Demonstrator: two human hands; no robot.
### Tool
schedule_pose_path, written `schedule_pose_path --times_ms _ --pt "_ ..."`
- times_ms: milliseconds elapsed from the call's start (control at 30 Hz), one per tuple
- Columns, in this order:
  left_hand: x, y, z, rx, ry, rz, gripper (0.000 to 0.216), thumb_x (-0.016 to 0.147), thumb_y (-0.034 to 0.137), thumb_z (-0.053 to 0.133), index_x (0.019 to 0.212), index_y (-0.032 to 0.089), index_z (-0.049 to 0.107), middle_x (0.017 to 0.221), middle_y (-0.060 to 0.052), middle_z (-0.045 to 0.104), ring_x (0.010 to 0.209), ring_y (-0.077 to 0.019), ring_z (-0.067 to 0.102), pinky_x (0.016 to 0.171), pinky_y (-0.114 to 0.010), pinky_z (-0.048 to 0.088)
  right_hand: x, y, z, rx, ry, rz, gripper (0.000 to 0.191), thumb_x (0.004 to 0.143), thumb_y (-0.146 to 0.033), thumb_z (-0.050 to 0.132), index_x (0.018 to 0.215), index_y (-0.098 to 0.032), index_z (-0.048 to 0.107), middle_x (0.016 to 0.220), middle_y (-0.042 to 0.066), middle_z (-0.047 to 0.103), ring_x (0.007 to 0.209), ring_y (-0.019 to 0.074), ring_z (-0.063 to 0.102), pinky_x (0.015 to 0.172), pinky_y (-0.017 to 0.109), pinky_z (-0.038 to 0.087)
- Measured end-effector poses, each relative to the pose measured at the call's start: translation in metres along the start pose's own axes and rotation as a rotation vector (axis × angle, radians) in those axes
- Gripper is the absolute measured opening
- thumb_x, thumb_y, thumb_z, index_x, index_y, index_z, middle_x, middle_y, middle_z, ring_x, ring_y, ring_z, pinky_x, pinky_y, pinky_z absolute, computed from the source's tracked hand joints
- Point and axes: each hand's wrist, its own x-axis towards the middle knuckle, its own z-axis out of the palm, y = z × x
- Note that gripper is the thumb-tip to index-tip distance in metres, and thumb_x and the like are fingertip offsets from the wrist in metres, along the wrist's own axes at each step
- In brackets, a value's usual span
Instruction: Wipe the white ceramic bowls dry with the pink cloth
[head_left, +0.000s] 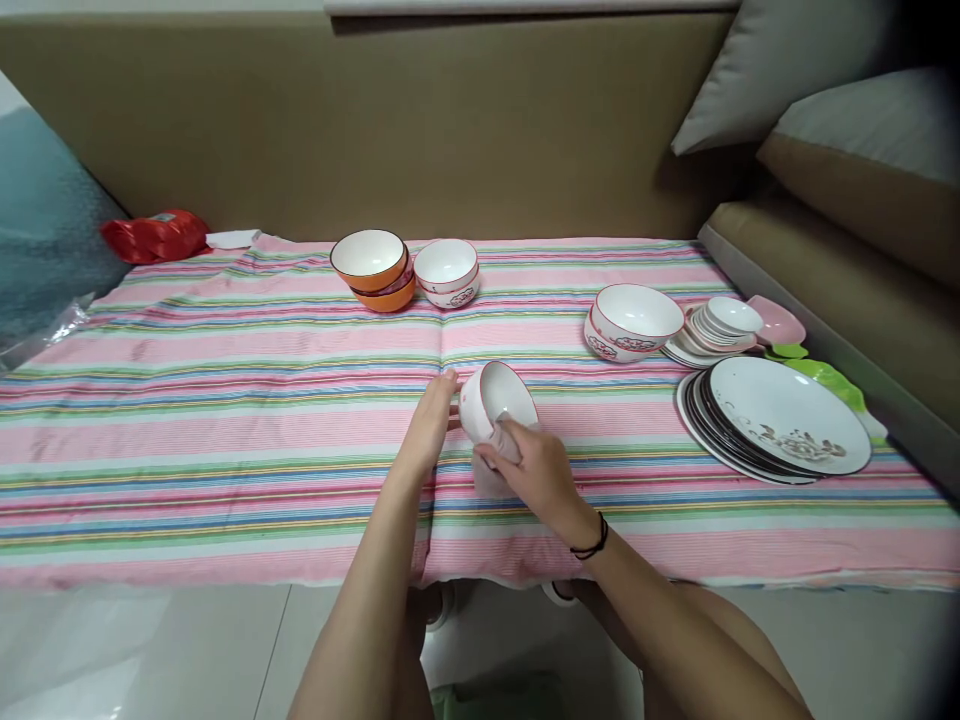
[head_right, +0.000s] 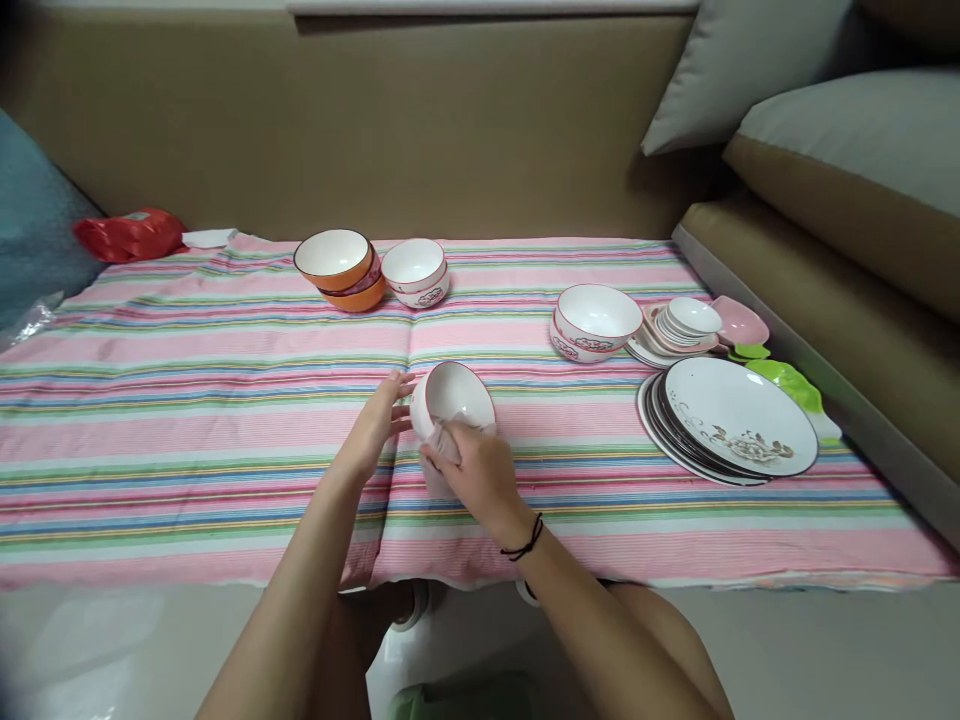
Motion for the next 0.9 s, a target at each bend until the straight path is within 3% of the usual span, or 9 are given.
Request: schedule_pose_path --times_ms 133,200,267,367,533,600,700,767,900 --pt "-0.007 0.004 -0.001 0.084 -0.095 0.008 0.046 0.084 0.06 0.05 0.105 0.019 0.057 0.106 -0.006 0.061 0.09 -0.0172 0.058 0.076 -0.026 0.046 0.009 -0.008 -0.003 0.397 0.144 0.082 0.027 0.09 -0.044 0.052 0.095 -0.02 0.063 0.079 0.002 0.068 0.071 0.0176 0.062 0.062 0.026 0.047" --pt "-0.01 0.005 -0.002 0.087 -0.115 -0.006 0.042 0.084 0.056 0.052 0.103 0.019 0.058 0.102 -0.005 0.06 0.088 -0.0163 0.057 0.073 -0.025 0.046 0.008 -0.007 -0.002 0.457 0.104 0.045 0.026 0.09 -0.037 0.054 0.108 -0.02 0.061 0.093 0.004 0.07 0.082 0.0194 0.065 0.07 0.028 0.05" --pt "-0.01 0.004 -0.004 0.052 -0.123 -0.025 0.042 0.084 0.056 0.053 0.104 0.02 0.057 0.098 -0.003 0.06 0.083 -0.0152 0.057 0.072 -0.025 0.046 0.005 -0.002 -0.001 0.386 -0.032 -0.024 0.031 0.087 -0.029 0.057 0.116 -0.02 0.06 0.101 0.005 0.07 0.089 0.0213 0.065 0.076 0.03 0.051" --pt "-0.007 -0.002 -0.007 0.022 -0.08 -0.016 0.045 0.082 0.058 0.054 0.103 0.019 0.057 0.095 -0.003 0.06 0.083 -0.0152 0.057 0.074 -0.027 0.047 0.003 0.014 -0.002 0.122 -0.239 -0.146 0.028 0.086 -0.015 0.052 0.111 -0.02 0.064 0.105 0.007 0.069 0.096 0.023 0.064 0.083 0.034 0.051" --pt "0.001 -0.01 -0.004 0.004 -0.019 0.004 0.05 0.08 0.063 0.054 0.099 0.017 0.061 0.088 -0.004 0.062 0.075 -0.0157 0.056 0.07 -0.028 0.046 0.01 0.035 -0.009 -0.228 -0.214 -0.337 0.034 0.082 -0.011 0.056 0.115 -0.015 0.062 0.133 0.014 0.057 0.129 0.0298 0.045 0.111 0.049 0.031" --pt "0.003 -0.011 -0.002 0.007 -0.013 0.019 0.051 0.079 0.065 0.054 0.095 0.017 0.064 0.085 -0.004 0.062 0.071 -0.0154 0.055 0.067 -0.027 0.045 0.01 0.035 -0.009 -0.29 -0.204 -0.349 0.029 0.08 -0.011 0.057 0.108 -0.015 0.064 0.121 0.014 0.063 0.12 0.0304 0.052 0.107 0.049 0.034" --pt "0.004 -0.011 -0.001 0.04 0.019 0.004 0.056 0.08 0.069 0.048 0.085 0.016 0.065 0.077 -0.004 0.061 0.065 -0.0152 0.053 0.062 -0.028 0.043 0.007 0.026 -0.005 -0.275 -0.208 -0.313 0.011 0.082 -0.014 0.056 0.087 -0.016 0.065 0.083 0.009 0.069 0.081 0.0243 0.063 0.078 0.037 0.048" --pt "0.004 -0.012 -0.002 0.057 0.024 -0.045 0.061 0.08 0.073 0.043 0.077 0.016 0.062 0.068 -0.004 0.059 0.06 -0.0155 0.05 0.059 -0.029 0.041 0.005 0.016 -0.003 -0.161 -0.153 -0.241 0.007 0.083 -0.023 0.058 0.08 -0.018 0.062 0.068 0.004 0.063 0.064 0.0194 0.058 0.06 0.029 0.042" --pt "-0.001 -0.01 -0.001 0.064 -0.047 -0.012 0.054 0.079 0.069 0.05 0.075 0.017 0.061 0.074 -0.004 0.061 0.068 -0.0172 0.053 0.063 -0.028 0.042 0.008 0.001 -0.005 0.287 0.038 -0.028 0.021 0.083 -0.037 0.059 0.073 -0.019 0.055 0.058 -0.003 0.051 0.055 0.0122 0.047 0.053 0.023 0.034"
